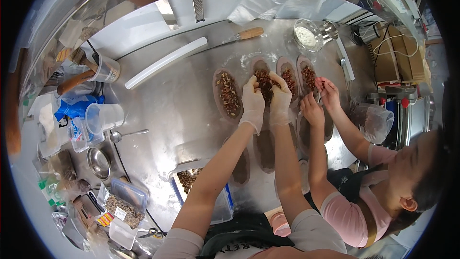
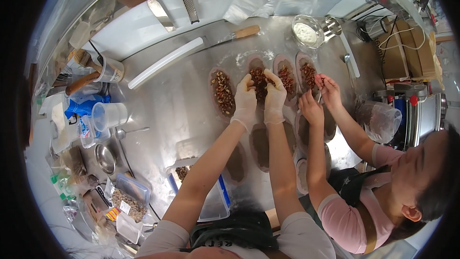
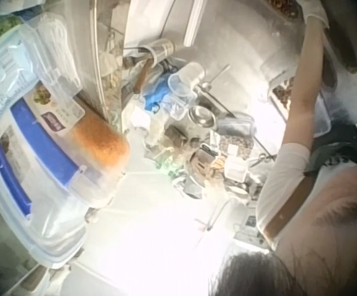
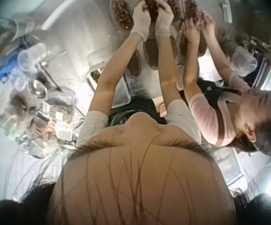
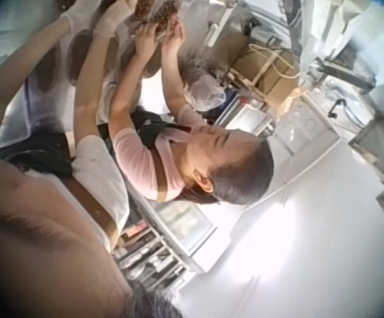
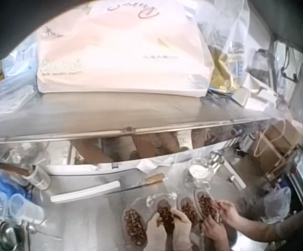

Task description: The person places chopped nuts into small oval molds on a table, then opens a large foil-lined bag using scissors and pours more nuts into a plastic container.

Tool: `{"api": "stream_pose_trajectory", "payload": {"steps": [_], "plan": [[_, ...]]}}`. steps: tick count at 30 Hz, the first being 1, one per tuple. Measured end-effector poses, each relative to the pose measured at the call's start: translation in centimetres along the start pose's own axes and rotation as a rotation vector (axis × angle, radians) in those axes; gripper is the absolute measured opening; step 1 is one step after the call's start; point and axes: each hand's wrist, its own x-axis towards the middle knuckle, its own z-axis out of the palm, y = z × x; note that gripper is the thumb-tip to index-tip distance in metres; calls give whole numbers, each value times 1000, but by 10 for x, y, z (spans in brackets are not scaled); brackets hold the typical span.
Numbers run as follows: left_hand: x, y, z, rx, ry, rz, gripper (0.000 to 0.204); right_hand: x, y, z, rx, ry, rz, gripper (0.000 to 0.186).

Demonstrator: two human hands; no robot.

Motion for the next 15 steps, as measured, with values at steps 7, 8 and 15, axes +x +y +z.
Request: {"api": "stream_pose_trajectory", "payload": {"steps": [7,8,15], "plan": [[15,-1,6,191,0,45,49,21,-5,19,-51,-77,-22,40],[15,-1,9,179,-3,27,49,26,-6,21,-53,-75,-23,40],[26,-7,3,151,-11,26,50,36,-13,37,-171,-125,10,42]]}}
